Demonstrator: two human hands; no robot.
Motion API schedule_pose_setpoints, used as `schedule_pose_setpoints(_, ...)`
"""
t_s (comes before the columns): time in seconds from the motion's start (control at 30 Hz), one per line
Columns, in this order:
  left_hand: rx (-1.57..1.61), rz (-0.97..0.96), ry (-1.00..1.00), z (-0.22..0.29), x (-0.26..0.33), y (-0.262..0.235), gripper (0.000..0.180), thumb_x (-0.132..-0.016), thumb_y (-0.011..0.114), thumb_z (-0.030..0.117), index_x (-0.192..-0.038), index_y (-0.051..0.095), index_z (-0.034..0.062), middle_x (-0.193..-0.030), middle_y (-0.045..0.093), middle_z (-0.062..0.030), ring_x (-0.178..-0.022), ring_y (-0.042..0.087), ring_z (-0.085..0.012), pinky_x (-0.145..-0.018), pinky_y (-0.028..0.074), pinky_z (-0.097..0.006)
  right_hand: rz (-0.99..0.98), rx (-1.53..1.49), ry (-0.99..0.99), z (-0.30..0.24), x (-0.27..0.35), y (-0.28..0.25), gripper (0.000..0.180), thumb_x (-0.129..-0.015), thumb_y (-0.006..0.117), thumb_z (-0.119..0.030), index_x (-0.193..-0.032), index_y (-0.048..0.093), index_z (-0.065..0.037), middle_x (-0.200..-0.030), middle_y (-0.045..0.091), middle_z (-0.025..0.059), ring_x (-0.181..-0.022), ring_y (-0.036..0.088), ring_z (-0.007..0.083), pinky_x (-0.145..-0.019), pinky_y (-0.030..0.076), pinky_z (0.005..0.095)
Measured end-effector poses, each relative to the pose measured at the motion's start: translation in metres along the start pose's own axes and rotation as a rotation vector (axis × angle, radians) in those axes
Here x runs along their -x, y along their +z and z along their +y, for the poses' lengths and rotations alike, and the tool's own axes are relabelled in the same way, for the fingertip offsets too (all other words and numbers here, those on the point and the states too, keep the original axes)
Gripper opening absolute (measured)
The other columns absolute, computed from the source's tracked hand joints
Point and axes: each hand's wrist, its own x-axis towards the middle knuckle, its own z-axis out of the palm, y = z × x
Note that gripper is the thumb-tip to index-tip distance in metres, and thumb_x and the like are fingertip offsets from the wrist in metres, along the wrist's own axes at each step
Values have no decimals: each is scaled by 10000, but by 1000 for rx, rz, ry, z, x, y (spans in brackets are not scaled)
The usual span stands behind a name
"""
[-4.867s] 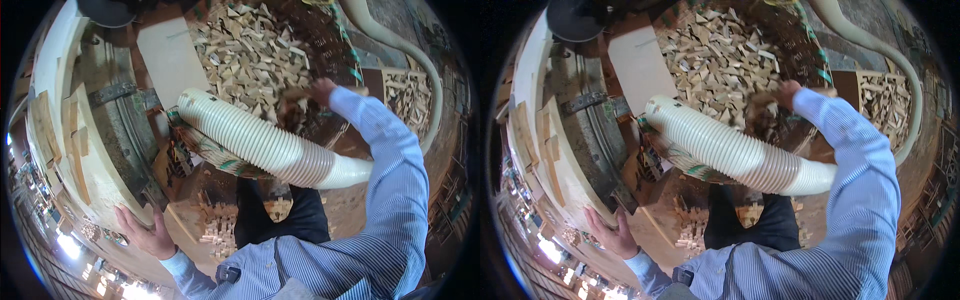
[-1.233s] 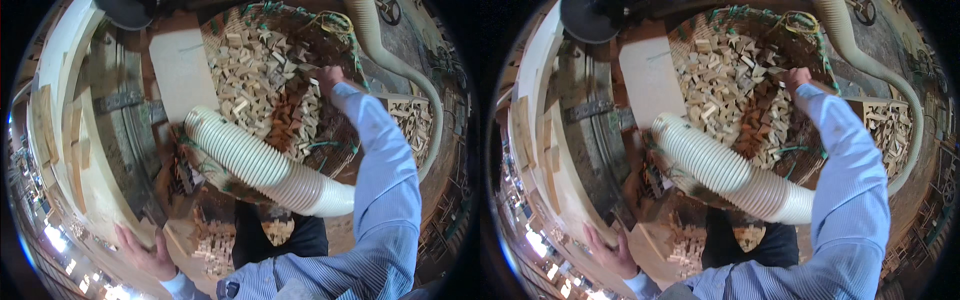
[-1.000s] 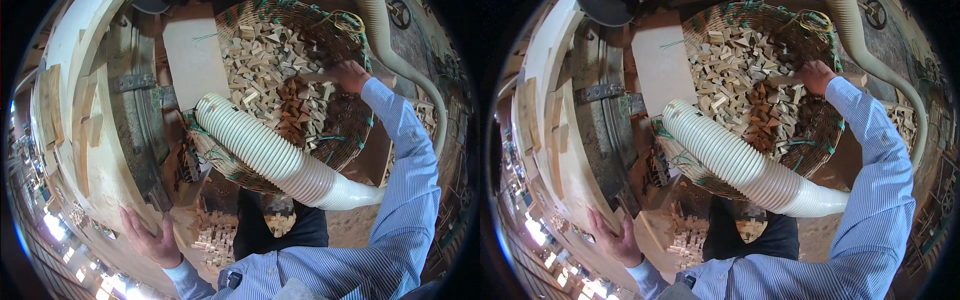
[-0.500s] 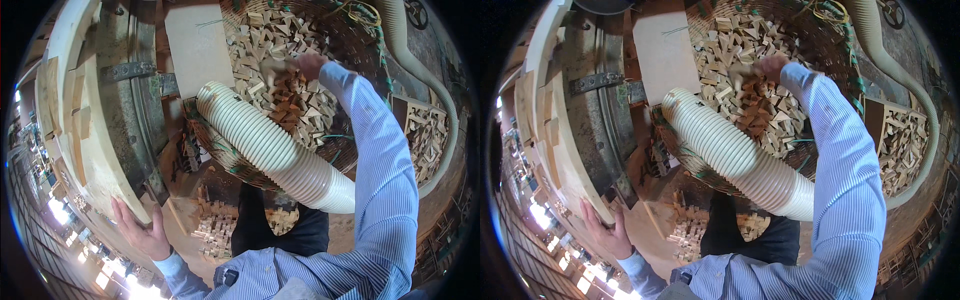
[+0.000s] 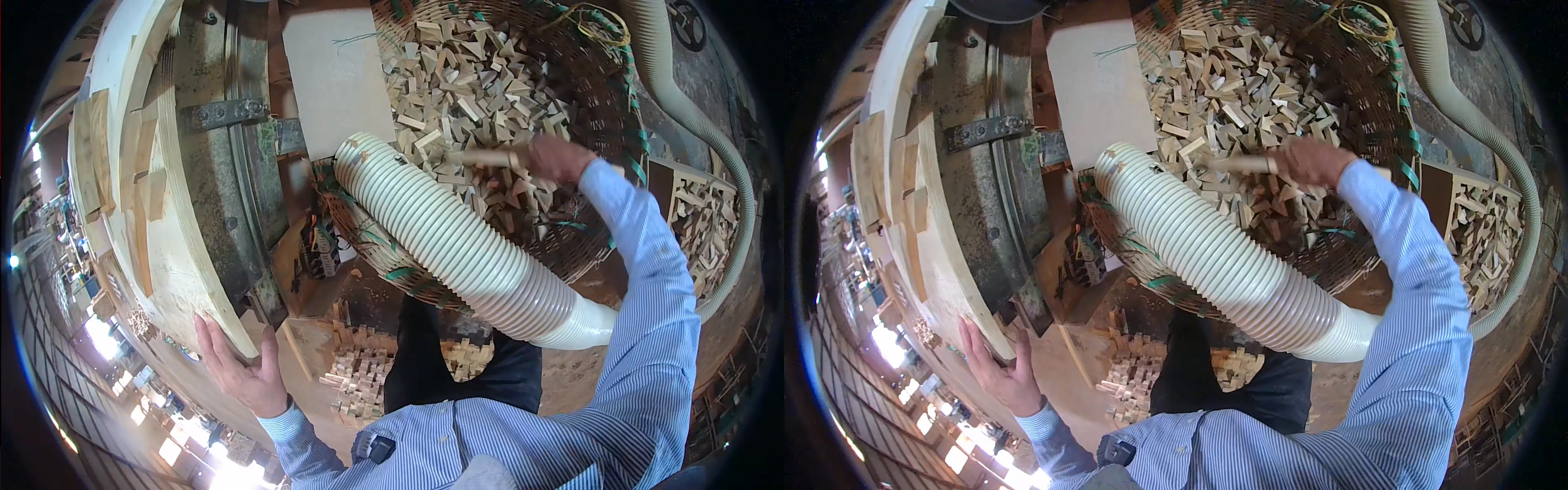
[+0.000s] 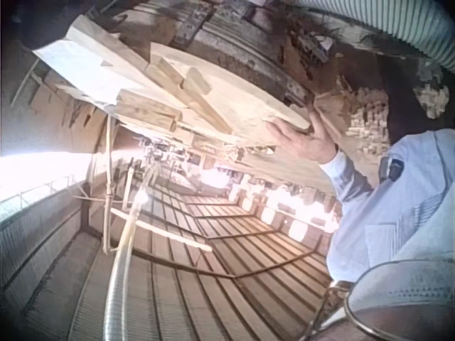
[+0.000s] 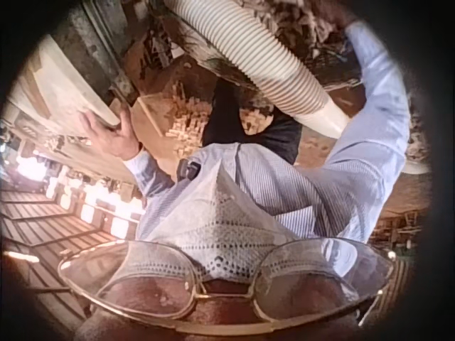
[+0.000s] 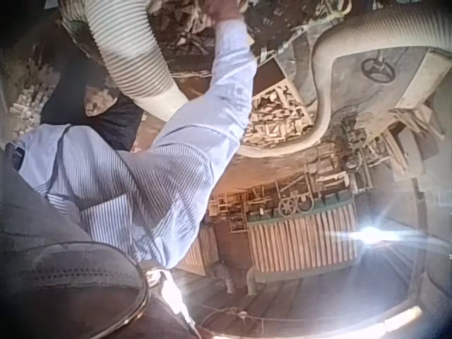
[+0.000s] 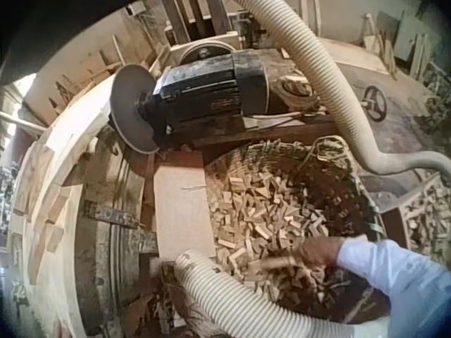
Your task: The person puts on eyeglasses, gathers wooden blocks from a floor stack onto a worktable, and sands the wooden pieces one by one against a woodworking machine using a wooden guide.
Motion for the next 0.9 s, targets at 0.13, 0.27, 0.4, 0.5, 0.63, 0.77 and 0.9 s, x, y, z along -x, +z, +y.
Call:
schedule_pose_setpoints(0.13, 26, -6, 7, -3, 1, 4, 777, -836, 831, 39, -1538, 500, 3, -1616, 456, -216, -1489, 454, -375, -1224, 379, -456, 430, -66, -108, -9, -96, -49, 580, -938, 570, -103, -1512, 549, -185, -1057, 752, 234, -944, 740, 400, -836, 570, 537)
schedule_pose_setpoints(0.27, 85, -22, -30, -6, 5, 7, 833, -786, 837, 45, -1542, 490, 8, -1630, 431, -227, -1506, 431, -402, -1226, 380, -503, 448, -50, -137, -37, -179, -55, 600, -948, 608, -130, -1542, 526, -141, -1098, 754, 227, -1030, 733, 386, -892, 587, 498)
schedule_pose_setpoints(0.4, 131, -36, -60, -7, 7, 8, 847, -795, 816, 18, -1561, 457, -3, -1642, 408, -230, -1521, 409, -393, -1246, 345, -498, 208, 228, -224, -60, -206, -22, 554, -901, 699, -194, -1444, 606, -137, -1092, 757, 210, -1007, 736, 397, -867, 602, 470)
schedule_pose_setpoints(0.5, 113, -23, -73, -4, 6, 5, 845, -797, 812, 16, -1563, 455, -3, -1641, 407, -233, -1521, 407, -396, -1249, 339, -503, 252, 21, -318, -46, -181, 17, 464, -865, 723, -205, -1319, 668, -127, -975, 757, 187, -935, 740, 417, -799, 609, 492)
schedule_pose_setpoints(0.63, 20, -47, -4, -1, 2, 1, 853, -792, 821, 17, -1564, 459, 7, -1638, 410, -230, -1521, 407, -401, -1243, 355, -507, 121, 94, -290, -27, -132, 64, 206, -853, 704, -162, -1033, 744, -69, -887, 755, 169, -858, 755, 376, -742, 614, 491)
schedule_pose_setpoints(0.77, 16, -55, -7, -1, 2, 1, 870, -774, 829, 13, -1564, 465, 16, -1642, 404, -227, -1522, 406, -401, -1239, 370, -507, -8, 294, -337, -34, -73, 97, 491, -928, 648, -210, -1418, 632, -183, -824, 718, 153, -781, 744, 349, -711, 595, 496)
schedule_pose_setpoints(0.9, 72, -46, -18, -4, 2, 1, 872, -771, 827, 10, -1564, 465, 17, -1644, 398, -227, -1522, 405, -402, -1244, 368, -510, 20, 400, -479, -19, -12, 89, 525, -915, 647, -163, -1439, 626, -196, -808, 716, 137, -743, 738, 341, -693, 599, 498)
